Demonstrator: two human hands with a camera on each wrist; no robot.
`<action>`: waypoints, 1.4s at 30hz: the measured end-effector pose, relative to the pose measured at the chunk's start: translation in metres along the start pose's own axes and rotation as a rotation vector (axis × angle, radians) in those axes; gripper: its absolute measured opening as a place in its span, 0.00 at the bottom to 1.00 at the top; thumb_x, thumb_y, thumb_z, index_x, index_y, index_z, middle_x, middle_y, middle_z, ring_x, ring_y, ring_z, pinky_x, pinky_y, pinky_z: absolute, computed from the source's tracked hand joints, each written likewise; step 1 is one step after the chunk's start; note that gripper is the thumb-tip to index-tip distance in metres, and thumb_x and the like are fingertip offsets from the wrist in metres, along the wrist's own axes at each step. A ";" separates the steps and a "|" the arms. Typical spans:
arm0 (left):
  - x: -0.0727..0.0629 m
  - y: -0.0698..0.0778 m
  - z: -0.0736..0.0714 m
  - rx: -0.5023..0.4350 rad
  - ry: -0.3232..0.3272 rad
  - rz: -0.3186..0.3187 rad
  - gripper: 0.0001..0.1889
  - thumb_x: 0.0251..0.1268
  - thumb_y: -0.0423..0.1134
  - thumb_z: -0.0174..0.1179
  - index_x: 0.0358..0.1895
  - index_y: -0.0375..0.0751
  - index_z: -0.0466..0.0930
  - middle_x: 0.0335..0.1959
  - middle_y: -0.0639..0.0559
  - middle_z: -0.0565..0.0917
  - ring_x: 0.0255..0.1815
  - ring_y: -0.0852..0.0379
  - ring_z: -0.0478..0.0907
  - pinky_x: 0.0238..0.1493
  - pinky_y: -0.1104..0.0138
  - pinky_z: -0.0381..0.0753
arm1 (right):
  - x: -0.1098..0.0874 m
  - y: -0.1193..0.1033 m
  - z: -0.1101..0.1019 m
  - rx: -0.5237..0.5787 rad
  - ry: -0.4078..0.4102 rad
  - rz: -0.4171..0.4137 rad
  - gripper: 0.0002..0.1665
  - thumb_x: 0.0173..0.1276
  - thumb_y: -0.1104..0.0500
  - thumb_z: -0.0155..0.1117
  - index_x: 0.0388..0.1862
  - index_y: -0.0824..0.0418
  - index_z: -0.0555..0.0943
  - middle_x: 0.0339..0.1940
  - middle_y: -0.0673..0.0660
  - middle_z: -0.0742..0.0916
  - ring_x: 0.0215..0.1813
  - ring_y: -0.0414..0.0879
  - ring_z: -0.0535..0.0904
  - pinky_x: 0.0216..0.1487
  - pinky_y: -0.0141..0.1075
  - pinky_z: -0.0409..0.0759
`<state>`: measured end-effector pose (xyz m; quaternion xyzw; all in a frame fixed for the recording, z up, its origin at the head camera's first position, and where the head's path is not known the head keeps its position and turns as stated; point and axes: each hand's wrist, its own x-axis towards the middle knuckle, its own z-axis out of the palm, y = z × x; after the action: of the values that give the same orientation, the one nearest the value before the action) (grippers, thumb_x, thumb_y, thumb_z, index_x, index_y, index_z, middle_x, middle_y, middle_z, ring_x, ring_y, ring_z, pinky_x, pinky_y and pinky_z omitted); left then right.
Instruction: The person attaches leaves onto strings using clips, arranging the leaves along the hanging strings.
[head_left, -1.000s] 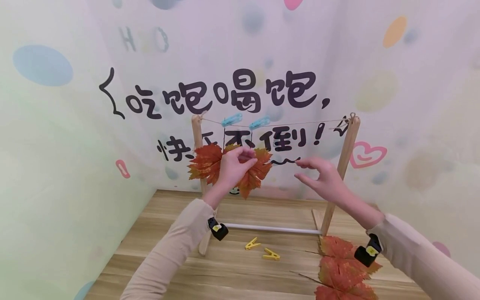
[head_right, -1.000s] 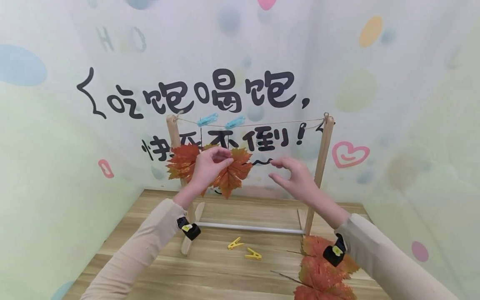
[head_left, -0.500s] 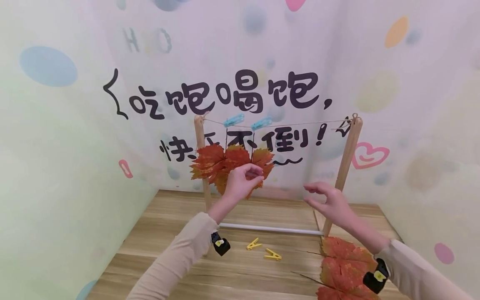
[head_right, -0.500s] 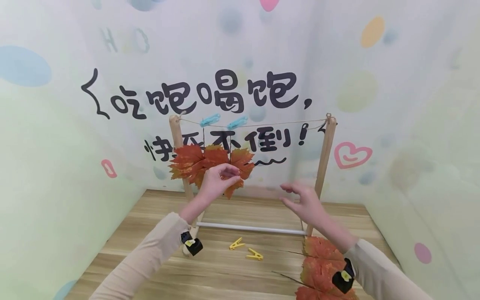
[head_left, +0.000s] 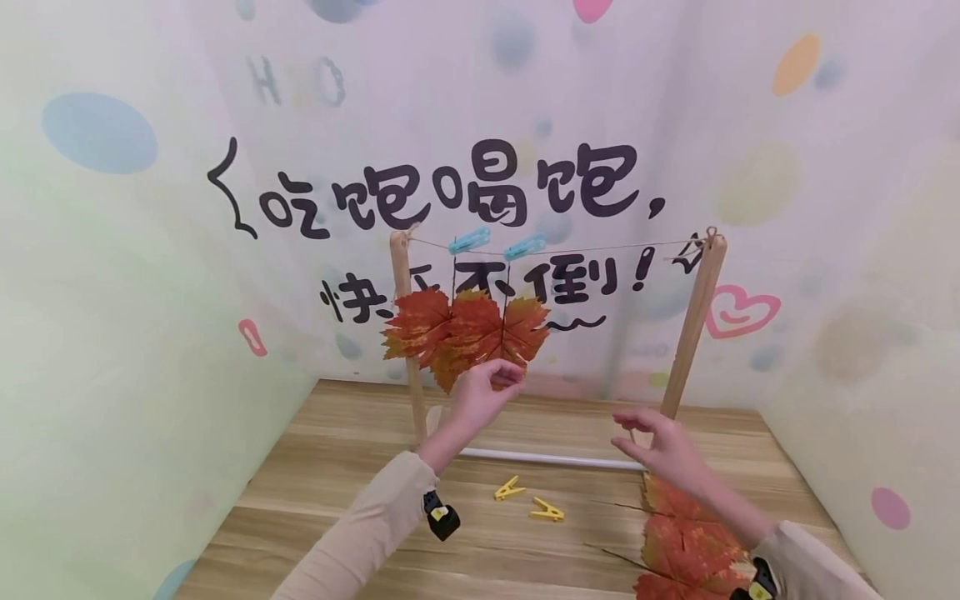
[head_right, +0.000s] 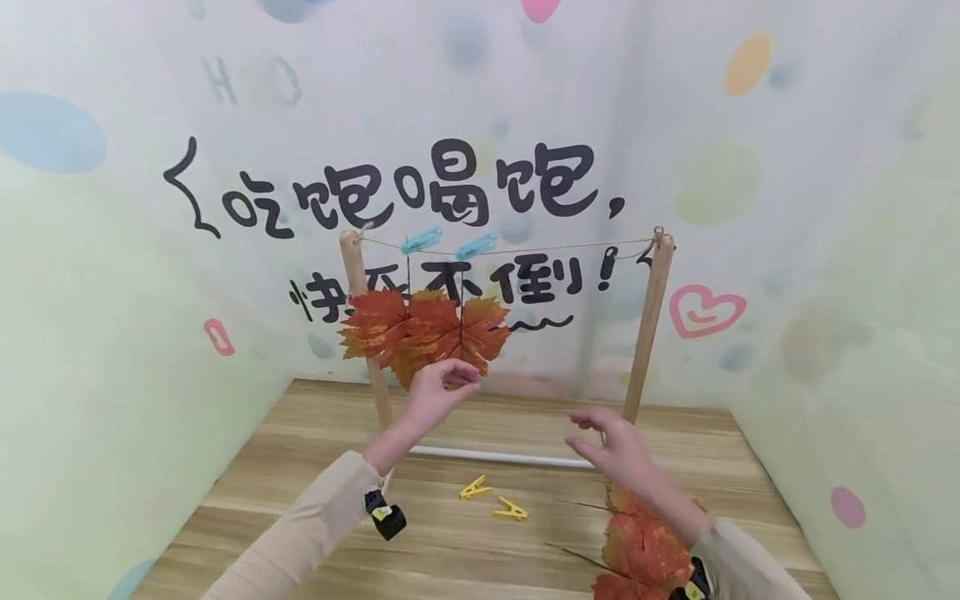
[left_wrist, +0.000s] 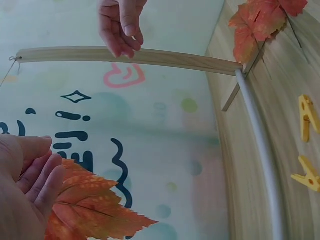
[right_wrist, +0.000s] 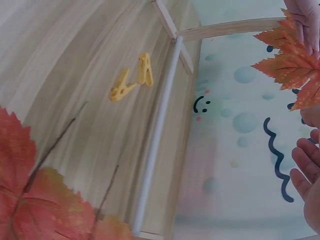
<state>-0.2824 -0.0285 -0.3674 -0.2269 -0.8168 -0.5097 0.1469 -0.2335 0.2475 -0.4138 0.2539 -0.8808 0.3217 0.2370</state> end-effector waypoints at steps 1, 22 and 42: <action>-0.002 -0.002 0.001 -0.004 -0.002 -0.005 0.07 0.52 0.33 0.65 0.35 0.36 0.81 0.31 0.47 0.84 0.32 0.56 0.81 0.37 0.67 0.80 | -0.003 0.001 0.002 0.012 -0.005 0.009 0.19 0.49 0.66 0.71 0.42 0.65 0.80 0.37 0.56 0.85 0.38 0.47 0.80 0.36 0.34 0.79; -0.040 -0.049 0.030 -0.067 -0.073 -0.113 0.08 0.50 0.28 0.65 0.35 0.31 0.81 0.30 0.44 0.84 0.30 0.55 0.81 0.31 0.74 0.78 | -0.071 0.029 0.035 0.167 -0.167 0.184 0.16 0.54 0.63 0.68 0.42 0.66 0.79 0.37 0.56 0.84 0.36 0.32 0.75 0.35 0.35 0.78; -0.068 -0.077 0.050 -0.098 -0.122 -0.155 0.07 0.48 0.24 0.64 0.33 0.29 0.79 0.29 0.42 0.83 0.29 0.53 0.81 0.31 0.76 0.77 | -0.123 0.056 0.067 0.235 -0.405 0.261 0.14 0.55 0.63 0.66 0.39 0.69 0.78 0.33 0.58 0.82 0.33 0.41 0.76 0.31 0.31 0.76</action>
<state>-0.2651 -0.0270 -0.4800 -0.2007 -0.8134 -0.5441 0.0457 -0.1905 0.2751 -0.5556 0.2232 -0.8921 0.3925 -0.0185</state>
